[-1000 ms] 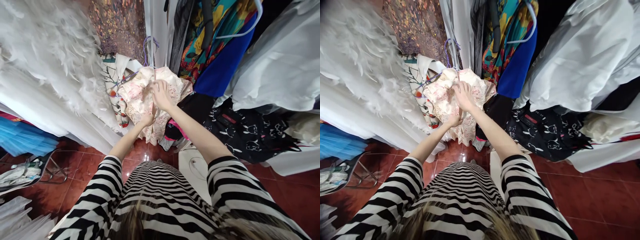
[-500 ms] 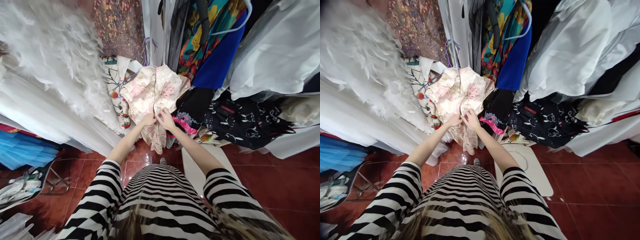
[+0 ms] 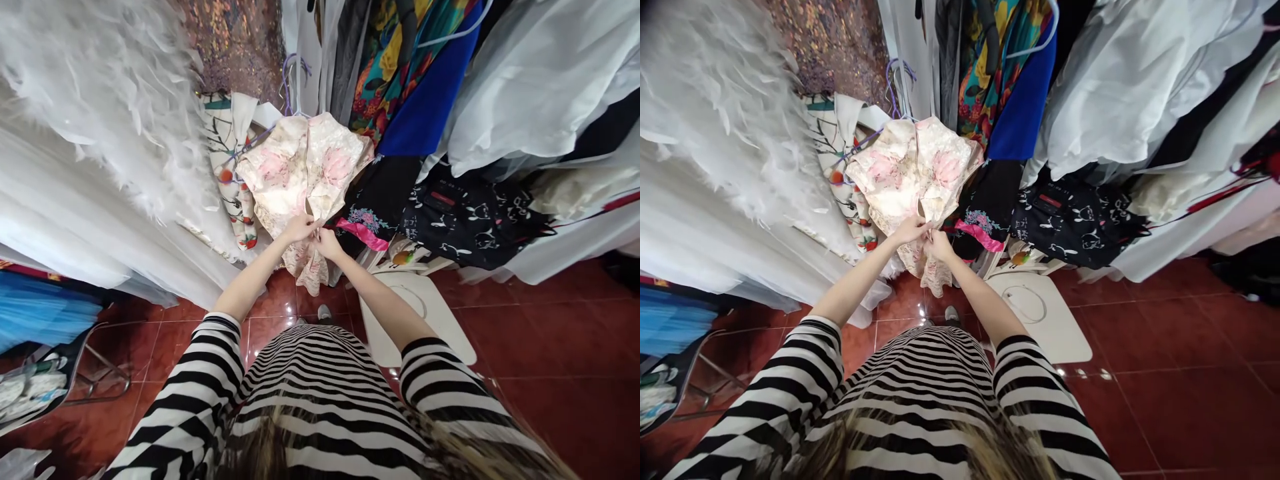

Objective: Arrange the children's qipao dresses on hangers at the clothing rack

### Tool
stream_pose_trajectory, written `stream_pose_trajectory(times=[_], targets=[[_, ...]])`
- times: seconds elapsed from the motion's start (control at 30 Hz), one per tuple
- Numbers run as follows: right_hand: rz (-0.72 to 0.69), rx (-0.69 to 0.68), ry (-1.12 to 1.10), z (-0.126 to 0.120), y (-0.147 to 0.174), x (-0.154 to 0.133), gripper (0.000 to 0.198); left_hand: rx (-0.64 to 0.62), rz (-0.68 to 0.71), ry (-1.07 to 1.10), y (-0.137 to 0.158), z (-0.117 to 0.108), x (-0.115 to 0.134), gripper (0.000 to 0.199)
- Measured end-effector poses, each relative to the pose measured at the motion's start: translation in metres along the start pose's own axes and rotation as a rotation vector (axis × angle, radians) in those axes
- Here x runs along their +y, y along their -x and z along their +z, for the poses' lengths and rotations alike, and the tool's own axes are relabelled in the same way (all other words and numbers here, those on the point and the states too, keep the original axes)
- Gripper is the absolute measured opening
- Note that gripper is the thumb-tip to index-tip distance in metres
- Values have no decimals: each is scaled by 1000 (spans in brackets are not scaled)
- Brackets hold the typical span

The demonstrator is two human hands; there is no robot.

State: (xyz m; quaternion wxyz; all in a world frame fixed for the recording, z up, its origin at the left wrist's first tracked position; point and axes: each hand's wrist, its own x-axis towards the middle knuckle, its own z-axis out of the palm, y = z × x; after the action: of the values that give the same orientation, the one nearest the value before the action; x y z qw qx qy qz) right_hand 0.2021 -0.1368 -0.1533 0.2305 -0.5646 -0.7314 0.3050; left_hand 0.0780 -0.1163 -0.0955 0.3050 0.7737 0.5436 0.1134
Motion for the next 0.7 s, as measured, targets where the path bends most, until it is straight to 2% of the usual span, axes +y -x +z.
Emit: stream_pose_trajectory(times=[0.1, 0.17, 0.37, 0.47, 0.7], targets=[[-18, 27, -90, -6, -1, 4, 20, 167, 97, 5, 14, 12, -9, 9], [-28, 37, -150, -9, -4, 7, 27, 194, 153, -10, 27, 22, -16, 6], [-80, 60, -332, -3, -15, 10, 51, -60, 147, -70, 55, 53, -34, 15], [-92, 64, -429, 1, -16, 8, 53, -97, 160, -35, 55, 66, -39, 18], [-90, 137, -550, 1, -14, 6, 48, -153, 332, 168, 56, 88, -39, 11]])
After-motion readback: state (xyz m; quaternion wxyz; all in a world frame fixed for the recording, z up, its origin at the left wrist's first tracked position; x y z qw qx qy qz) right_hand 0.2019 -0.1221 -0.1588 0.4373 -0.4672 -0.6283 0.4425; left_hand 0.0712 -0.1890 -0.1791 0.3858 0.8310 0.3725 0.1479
